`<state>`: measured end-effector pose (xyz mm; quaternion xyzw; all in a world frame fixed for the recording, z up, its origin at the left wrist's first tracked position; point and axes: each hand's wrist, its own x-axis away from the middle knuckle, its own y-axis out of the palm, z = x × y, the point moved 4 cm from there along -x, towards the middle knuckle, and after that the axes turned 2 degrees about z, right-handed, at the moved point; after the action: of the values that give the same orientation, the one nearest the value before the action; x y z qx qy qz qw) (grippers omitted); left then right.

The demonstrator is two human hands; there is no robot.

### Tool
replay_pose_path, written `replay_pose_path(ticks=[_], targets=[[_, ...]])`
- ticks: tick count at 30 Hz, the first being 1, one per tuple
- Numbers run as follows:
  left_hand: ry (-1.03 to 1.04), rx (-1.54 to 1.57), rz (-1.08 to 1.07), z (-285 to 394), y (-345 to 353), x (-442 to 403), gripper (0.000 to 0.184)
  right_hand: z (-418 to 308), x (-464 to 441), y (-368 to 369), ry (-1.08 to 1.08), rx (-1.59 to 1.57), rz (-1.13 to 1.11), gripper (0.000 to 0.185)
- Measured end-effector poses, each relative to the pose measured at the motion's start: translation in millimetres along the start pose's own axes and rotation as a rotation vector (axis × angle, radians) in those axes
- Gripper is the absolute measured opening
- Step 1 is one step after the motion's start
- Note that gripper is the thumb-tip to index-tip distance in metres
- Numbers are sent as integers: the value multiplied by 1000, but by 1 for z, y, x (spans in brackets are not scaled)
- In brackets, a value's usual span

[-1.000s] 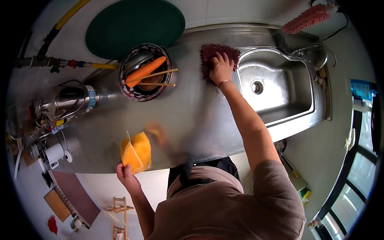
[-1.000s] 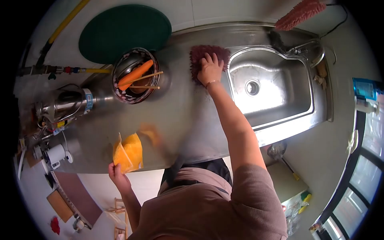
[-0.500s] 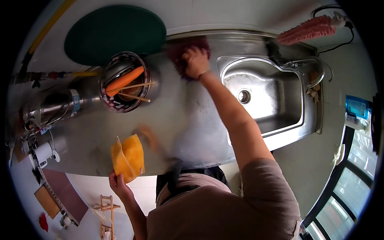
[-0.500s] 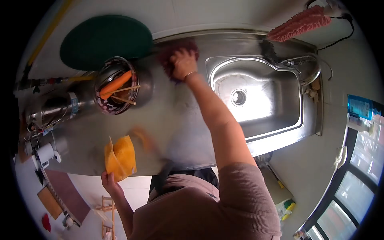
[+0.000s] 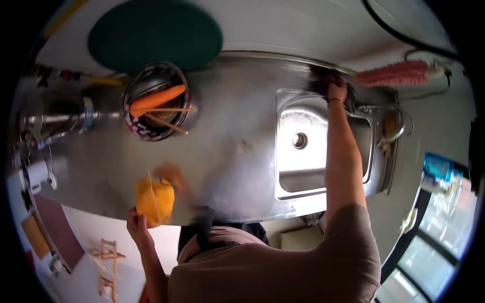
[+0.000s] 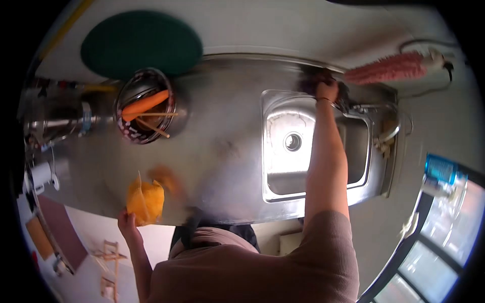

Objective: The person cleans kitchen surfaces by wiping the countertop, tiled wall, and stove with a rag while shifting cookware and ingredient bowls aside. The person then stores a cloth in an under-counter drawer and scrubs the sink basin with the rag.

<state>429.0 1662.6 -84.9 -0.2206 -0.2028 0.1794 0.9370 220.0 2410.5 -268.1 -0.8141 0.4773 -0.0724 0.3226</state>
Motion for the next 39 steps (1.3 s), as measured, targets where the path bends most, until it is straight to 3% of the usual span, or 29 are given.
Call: replay_pose_path(ticks=[2,5,8,12,14,15,16,17,18,19,20,21,22,23,24,28,34,37,39], targets=[[8,-79,-6,1,-6,2,13,19,-25,3,204,-274,70,30],[-36,15,41,-12,-13,6,14,92,-88,13,607,-1028,132,34],[-108,45,75,-15,-18,11,15,-4,-50,-4,576,-1008,-52,31],[-144,58,85,-18,-18,9,18,-37,-29,12,606,-874,-90,29],[-116,64,58,-22,-18,7,20,-79,6,14,497,-852,-149,30],[-124,64,51,-24,-17,7,20,-71,7,24,319,-734,-149,33],[-112,80,34,-23,-14,6,20,-48,0,46,156,-892,-233,31],[-101,94,19,-22,-13,6,20,-51,10,56,-94,-750,-159,30],[-107,90,12,-20,-11,7,20,-57,28,69,-93,-718,-288,28],[-100,76,11,-15,-9,7,20,-65,50,75,-189,-564,-170,24],[-91,63,9,-13,-7,7,20,-97,80,74,-296,-325,-280,22],[-94,61,4,-14,-7,7,20,-83,93,96,-344,-396,-358,24],[-80,96,2,-17,-8,8,20,-92,117,105,-491,-175,-356,28],[-65,130,1,-20,-8,9,20,-125,152,99,-771,27,-285,31],[-67,127,-3,-26,-10,10,20,-148,181,97,-698,29,-355,31],[-66,184,30,-36,-21,21,19,-192,292,86,-820,300,-558,37],[-69,207,59,-36,-31,35,14,-199,460,-13,-1145,176,-962,29],[-40,248,40,-45,-36,32,13,-182,492,-69,-1155,-8,-1206,25],[1,265,5,-50,-38,27,12,-146,476,-74,-1272,92,-1075,24]])
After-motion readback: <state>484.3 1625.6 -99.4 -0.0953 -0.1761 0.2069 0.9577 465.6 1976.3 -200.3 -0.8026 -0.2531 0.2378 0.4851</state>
